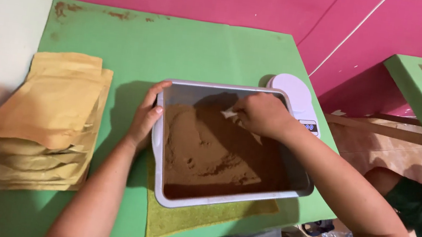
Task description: Stirring and leveling finely ground coffee in a metal tray using a plastic spoon, likely as part of a packaging or quality control process.
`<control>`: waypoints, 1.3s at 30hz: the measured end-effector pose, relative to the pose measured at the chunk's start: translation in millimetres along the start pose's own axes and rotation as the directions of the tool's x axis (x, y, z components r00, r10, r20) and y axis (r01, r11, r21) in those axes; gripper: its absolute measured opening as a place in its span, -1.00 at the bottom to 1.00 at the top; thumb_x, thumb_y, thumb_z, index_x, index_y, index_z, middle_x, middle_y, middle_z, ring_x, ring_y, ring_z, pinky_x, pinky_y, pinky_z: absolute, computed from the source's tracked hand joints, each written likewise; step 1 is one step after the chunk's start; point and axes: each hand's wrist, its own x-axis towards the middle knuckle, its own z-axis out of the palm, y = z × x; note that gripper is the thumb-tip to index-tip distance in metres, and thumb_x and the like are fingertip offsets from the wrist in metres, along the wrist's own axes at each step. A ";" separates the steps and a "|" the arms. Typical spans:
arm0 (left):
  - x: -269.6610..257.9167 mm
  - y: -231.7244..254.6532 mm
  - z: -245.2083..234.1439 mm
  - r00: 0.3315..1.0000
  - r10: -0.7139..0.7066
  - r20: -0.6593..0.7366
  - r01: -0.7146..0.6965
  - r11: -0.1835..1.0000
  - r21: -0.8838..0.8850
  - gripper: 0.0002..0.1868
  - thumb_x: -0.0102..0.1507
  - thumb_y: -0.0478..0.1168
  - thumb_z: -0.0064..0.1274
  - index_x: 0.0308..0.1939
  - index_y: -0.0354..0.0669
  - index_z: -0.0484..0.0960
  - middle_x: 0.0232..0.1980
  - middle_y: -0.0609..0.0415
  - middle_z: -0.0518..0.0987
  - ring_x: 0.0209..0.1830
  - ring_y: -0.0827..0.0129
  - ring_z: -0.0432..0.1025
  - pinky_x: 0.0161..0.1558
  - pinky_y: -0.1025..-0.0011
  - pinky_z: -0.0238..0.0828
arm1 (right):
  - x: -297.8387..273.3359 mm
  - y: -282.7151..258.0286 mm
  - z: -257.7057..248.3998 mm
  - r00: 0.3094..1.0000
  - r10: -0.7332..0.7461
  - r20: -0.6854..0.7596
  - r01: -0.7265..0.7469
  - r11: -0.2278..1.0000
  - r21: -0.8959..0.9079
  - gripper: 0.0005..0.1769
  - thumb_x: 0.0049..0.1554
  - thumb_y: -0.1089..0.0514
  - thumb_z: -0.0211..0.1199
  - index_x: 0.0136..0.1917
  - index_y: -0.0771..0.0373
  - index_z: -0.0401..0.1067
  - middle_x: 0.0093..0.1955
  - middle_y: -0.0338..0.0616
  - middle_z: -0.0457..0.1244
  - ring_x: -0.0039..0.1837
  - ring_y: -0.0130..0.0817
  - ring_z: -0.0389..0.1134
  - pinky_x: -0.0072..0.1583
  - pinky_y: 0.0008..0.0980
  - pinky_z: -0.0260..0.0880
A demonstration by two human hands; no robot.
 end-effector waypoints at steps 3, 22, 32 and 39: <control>-0.7 -2.3 0.3 1.000 -0.022 -0.017 0.022 1.000 -0.011 -0.22 0.24 0.20 -0.13 0.50 0.01 0.26 0.55 -0.09 0.22 0.59 0.02 -0.04 0.54 0.10 -0.26 | -4.4 -10.3 -15.4 0.997 -0.022 -0.070 0.011 0.987 -0.158 -0.72 0.10 0.00 0.16 0.04 -0.11 0.61 -0.11 -0.23 0.45 0.02 -0.02 0.52 0.06 -0.01 0.55; -1.5 -2.6 1.6 0.998 0.045 -0.044 -0.048 0.996 -0.073 -0.24 0.26 0.19 -0.12 0.47 -0.11 0.31 0.52 -0.13 0.28 0.58 0.04 0.02 0.53 0.10 -0.19 | 30.3 -51.2 -17.9 0.842 -0.483 -0.238 0.510 0.858 0.061 -0.80 -0.02 0.10 0.24 -0.11 -0.07 0.59 -0.19 -0.37 0.45 -0.05 -0.15 0.50 -0.06 -0.07 0.56; -3.2 -10.2 -2.3 1.000 0.014 -0.008 -0.014 1.000 -0.023 -0.20 0.27 0.23 -0.15 0.50 -0.09 0.25 0.55 -0.12 0.21 0.58 0.03 -0.04 0.52 0.09 -0.27 | 24.4 -27.4 -24.5 0.840 -0.463 -0.282 0.478 0.878 -0.018 -0.92 -0.01 0.01 0.26 -0.23 -0.08 0.56 -0.29 -0.36 0.39 -0.14 -0.18 0.47 -0.13 -0.09 0.52; -6.1 -0.9 3.2 0.998 -0.051 -0.030 0.051 0.998 -0.024 -0.14 0.23 0.29 -0.16 0.51 -0.07 0.22 0.57 -0.06 0.18 0.60 0.12 -0.10 0.53 0.11 -0.37 | 19.1 10.9 -12.2 0.942 -0.071 -0.328 -0.035 0.951 -0.307 -0.83 -0.08 0.18 0.17 -0.37 0.01 0.58 -0.43 -0.23 0.35 -0.25 -0.09 0.48 -0.24 -0.20 0.44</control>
